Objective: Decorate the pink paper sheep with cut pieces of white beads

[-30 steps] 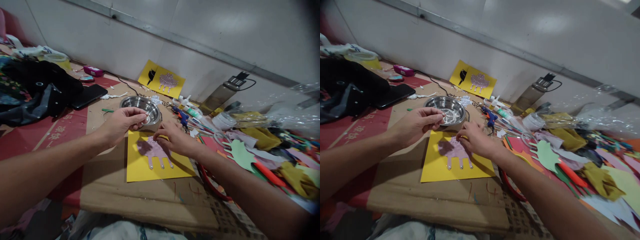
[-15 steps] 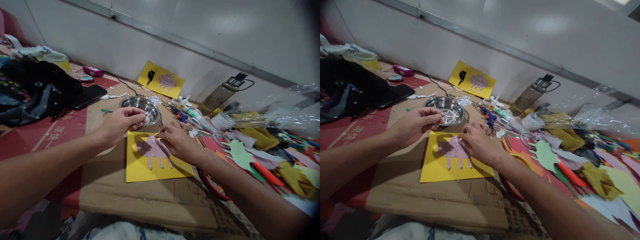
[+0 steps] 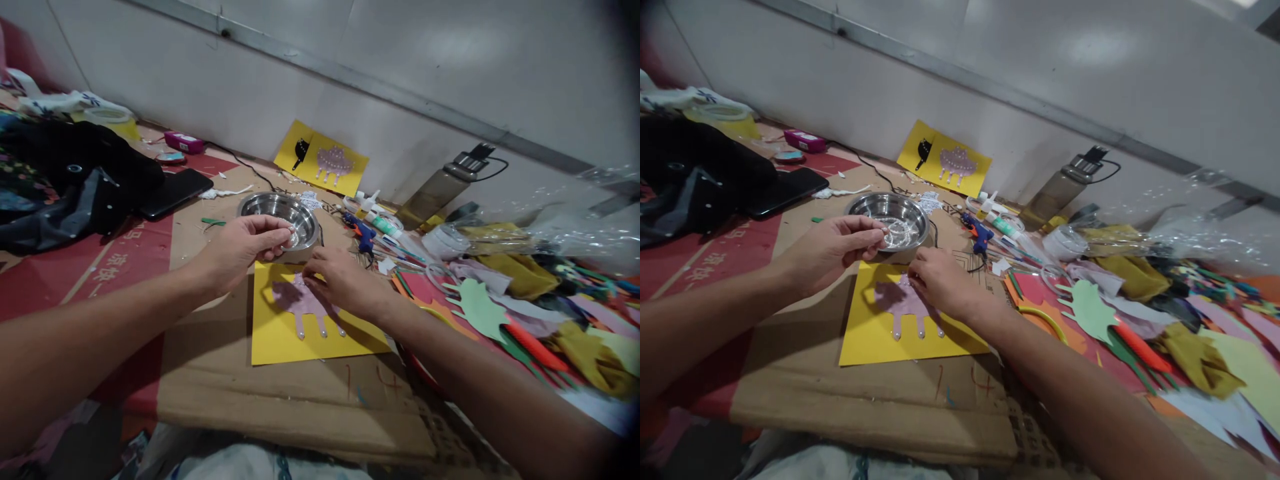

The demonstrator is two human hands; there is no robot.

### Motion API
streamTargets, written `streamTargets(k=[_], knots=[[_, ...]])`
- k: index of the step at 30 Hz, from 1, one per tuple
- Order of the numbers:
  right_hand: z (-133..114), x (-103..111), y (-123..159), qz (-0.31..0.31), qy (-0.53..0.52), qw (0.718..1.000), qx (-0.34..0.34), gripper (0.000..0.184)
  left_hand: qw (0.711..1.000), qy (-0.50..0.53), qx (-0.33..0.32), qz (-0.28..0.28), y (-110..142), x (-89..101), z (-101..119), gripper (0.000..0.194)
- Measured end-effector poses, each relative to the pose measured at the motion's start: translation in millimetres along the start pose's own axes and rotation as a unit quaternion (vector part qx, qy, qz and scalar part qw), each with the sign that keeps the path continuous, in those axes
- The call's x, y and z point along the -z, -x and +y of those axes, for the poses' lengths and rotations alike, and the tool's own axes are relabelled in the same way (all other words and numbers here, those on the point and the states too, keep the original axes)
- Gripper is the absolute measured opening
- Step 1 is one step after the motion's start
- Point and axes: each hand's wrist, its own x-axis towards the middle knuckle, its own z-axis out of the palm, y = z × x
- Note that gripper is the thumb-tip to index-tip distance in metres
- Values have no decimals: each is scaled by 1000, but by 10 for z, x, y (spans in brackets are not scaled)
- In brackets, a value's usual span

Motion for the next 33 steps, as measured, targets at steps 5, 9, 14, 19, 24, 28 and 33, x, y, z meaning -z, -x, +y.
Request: streamTargets(k=[5, 9, 14, 19, 24, 28, 33], knots=[[8, -26, -8, -3, -5, 1000, 1, 14, 1000, -2, -2, -5, 4, 3, -8, 11], [-9, -39, -15, 0, 14, 1000, -20, 16, 1000, 2, 7, -2, 4, 0, -5, 11], [-15, -57, -19, -7, 23, 999, -38, 17, 1000, 1, 10, -1, 9, -7, -1, 11], [-17, -125, -1, 6, 19, 999, -40, 17, 1000, 0, 8, -6, 16, -5, -6, 11], [-22, -177, 11, 30, 5, 998, -48, 18, 1000, -11, 11, -10, 11, -15, -9, 11], [6, -51, 69, 71, -95, 989, -83, 13, 999, -24, 22, -7, 9, -11, -14, 12], [98, 166, 379, 152, -131, 971, -130, 14, 999, -25, 38, -10, -3, 12, -40, 14]])
